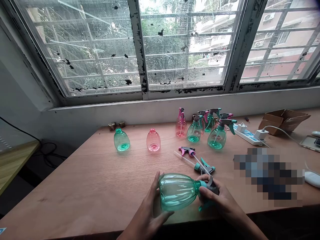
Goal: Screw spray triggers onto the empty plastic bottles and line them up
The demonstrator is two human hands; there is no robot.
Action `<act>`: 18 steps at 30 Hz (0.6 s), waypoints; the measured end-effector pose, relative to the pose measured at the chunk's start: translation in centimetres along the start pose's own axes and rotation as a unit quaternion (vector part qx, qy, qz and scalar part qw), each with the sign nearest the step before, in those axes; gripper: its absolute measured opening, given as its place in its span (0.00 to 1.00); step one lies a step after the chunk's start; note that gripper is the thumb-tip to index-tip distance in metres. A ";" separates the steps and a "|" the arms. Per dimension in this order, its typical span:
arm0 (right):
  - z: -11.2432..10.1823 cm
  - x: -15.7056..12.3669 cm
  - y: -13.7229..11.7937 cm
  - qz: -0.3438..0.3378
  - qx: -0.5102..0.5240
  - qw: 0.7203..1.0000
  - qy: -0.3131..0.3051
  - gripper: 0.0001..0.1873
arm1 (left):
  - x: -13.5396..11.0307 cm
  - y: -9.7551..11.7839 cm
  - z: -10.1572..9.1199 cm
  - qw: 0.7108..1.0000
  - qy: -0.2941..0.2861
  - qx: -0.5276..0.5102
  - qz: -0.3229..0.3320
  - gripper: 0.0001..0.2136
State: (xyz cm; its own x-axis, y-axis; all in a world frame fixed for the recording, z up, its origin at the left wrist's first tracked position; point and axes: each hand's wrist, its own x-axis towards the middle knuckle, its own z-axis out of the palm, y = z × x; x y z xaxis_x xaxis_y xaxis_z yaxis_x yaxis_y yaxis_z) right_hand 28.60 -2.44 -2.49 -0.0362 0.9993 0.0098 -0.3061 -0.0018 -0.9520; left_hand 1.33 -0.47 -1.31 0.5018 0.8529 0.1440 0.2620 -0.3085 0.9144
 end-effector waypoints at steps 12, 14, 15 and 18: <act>0.1 -0.1 -0.1 0.001 -0.007 1.000 -0.005 0.24 | 0.1 -0.2 -0.4 1.000 -0.012 0.021 -0.001 0.46; 0.0 -0.1 -0.1 0.002 -0.005 1.000 -0.006 0.24 | 0.1 0.0 -0.2 1.000 -0.015 0.015 0.005 0.46; 0.0 0.0 0.0 0.003 -0.006 1.000 -0.008 0.24 | 0.1 0.1 -0.2 1.000 -0.018 0.010 0.005 0.47; -0.1 0.0 0.1 0.008 -0.014 1.000 -0.011 0.24 | -0.1 0.6 -0.2 1.000 -0.024 -0.014 -0.015 0.51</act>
State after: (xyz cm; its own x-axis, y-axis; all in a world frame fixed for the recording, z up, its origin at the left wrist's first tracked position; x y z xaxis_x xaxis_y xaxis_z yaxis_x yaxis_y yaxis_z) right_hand 28.70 -2.46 -2.59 -0.0620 0.9981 0.0012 -0.2789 -0.0162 -0.9602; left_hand 1.24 -0.67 -0.74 0.5332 0.8402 0.0986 0.2554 -0.2710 0.9281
